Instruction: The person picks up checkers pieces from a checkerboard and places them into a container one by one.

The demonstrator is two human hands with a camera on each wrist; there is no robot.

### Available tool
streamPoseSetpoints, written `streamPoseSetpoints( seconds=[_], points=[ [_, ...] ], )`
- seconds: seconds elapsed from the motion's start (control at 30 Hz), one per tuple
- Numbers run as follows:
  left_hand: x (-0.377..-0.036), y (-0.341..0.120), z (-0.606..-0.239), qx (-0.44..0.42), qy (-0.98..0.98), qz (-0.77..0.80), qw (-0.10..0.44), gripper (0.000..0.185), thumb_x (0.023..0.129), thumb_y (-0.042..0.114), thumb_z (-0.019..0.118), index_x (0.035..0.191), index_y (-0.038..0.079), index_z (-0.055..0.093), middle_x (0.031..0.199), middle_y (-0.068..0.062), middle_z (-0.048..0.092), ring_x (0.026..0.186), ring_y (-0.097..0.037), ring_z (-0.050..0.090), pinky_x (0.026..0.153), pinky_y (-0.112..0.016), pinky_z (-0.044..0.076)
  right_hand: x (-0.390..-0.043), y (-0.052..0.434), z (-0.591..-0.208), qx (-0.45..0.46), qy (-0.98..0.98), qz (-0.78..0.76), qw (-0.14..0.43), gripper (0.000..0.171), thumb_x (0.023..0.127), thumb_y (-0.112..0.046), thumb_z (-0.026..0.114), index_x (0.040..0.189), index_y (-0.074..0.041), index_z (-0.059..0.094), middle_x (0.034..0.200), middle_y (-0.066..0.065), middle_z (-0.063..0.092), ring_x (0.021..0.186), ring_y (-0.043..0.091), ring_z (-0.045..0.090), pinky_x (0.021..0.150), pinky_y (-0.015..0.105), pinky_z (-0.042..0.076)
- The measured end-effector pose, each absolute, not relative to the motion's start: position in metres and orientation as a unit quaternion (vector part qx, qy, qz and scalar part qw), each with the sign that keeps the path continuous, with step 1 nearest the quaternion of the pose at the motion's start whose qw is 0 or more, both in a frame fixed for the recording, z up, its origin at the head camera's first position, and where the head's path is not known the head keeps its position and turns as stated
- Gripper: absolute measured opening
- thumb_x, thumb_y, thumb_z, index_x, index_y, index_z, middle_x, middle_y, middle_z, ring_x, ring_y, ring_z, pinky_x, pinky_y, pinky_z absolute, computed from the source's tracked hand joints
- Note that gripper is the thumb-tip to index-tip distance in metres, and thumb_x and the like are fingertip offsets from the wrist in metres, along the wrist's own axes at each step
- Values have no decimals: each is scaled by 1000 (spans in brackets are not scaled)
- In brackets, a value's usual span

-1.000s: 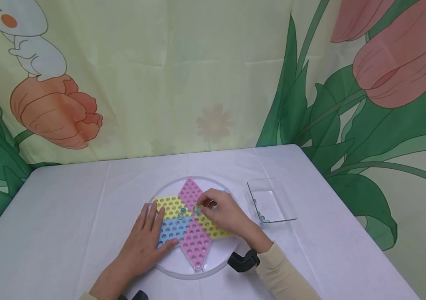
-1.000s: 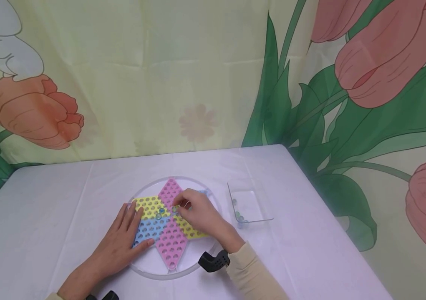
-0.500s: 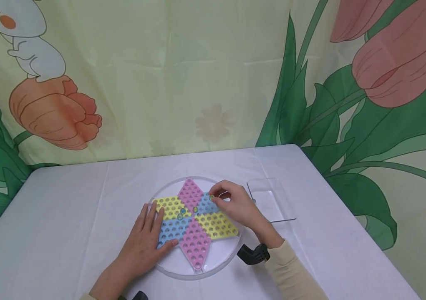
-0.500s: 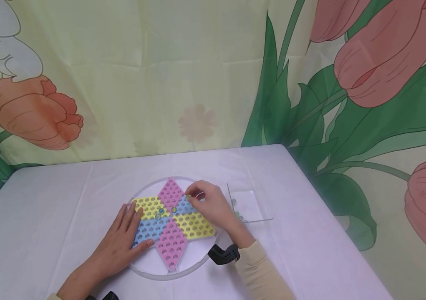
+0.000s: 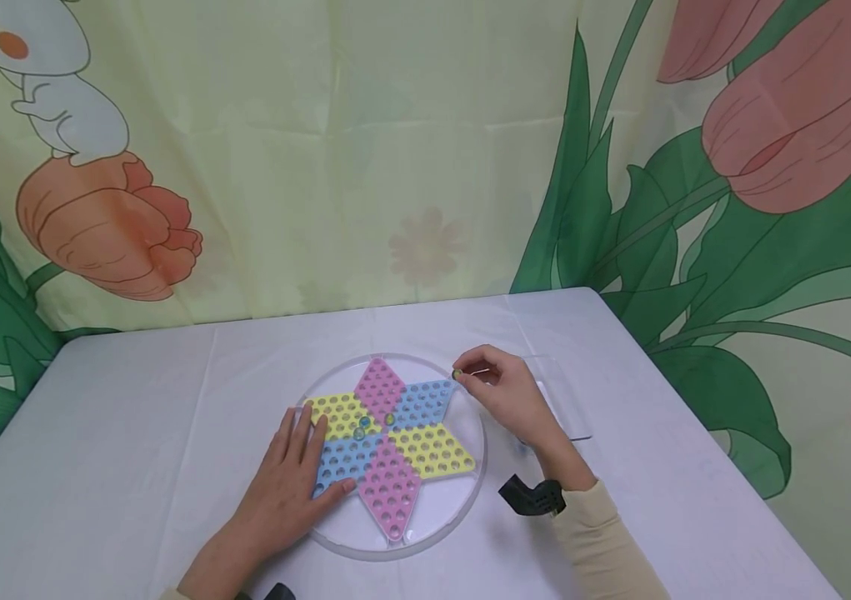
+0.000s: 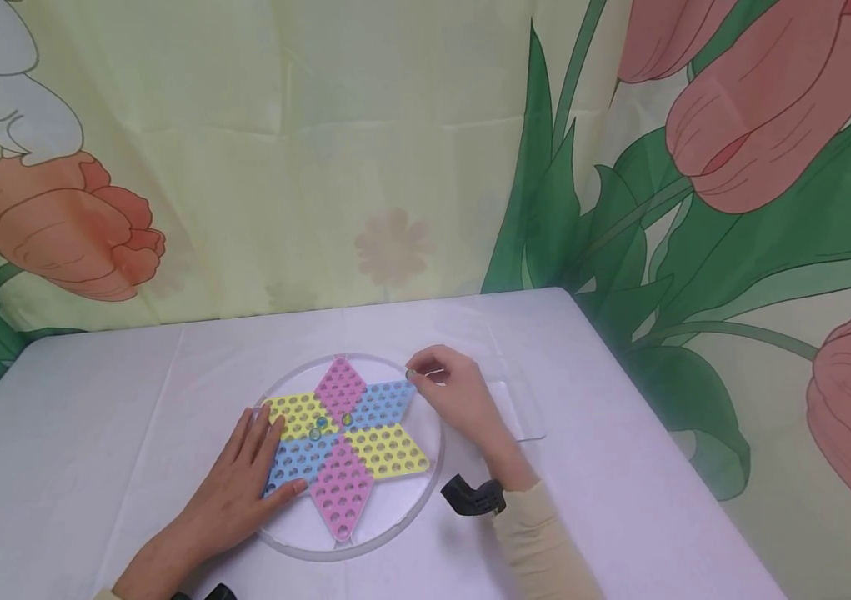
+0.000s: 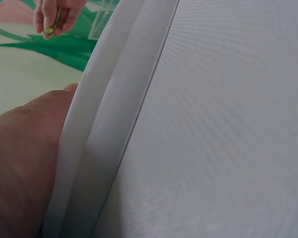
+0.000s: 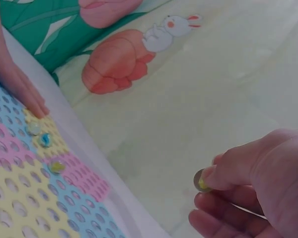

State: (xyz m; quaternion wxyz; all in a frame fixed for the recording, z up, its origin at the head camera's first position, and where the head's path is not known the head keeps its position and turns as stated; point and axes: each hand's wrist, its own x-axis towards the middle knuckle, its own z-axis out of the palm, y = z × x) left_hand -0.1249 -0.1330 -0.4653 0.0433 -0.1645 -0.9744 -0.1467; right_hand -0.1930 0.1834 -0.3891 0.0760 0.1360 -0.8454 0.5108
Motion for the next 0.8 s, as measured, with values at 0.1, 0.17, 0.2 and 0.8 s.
streamPoseSetpoints(
  seconds=[0.1,0.17,0.2,0.8],
  points=[
    [-125,-133,-465,-163,-975,-147,41,97,90,65,56,155,1,26,165,-22,12,153,-43,6,120,-58,18,-193,190,-386,115,-850,507,84,13,91,-10,70,104,-12,71,101,5,70,92,18,65,81,20,55],
    [-125,-133,-464,-160,-975,-148,39,97,90,66,55,156,1,25,165,-22,11,153,-43,6,120,-58,19,-193,193,-384,103,-852,506,86,13,92,-11,70,104,-11,71,103,6,70,94,20,65,81,18,54],
    [-125,-133,-464,-159,-975,-149,38,97,90,66,55,156,1,25,165,-22,11,153,-43,6,120,-58,19,-193,195,-383,96,-854,504,86,13,92,-11,70,105,-11,71,104,6,70,95,20,65,81,17,54],
    [-125,-133,-464,-163,-974,-150,39,97,90,66,55,155,1,25,165,-22,11,153,-43,6,120,-58,18,-203,225,-394,8,-871,484,83,17,97,-15,64,112,-10,68,112,8,68,103,21,63,92,29,53]
  ],
)
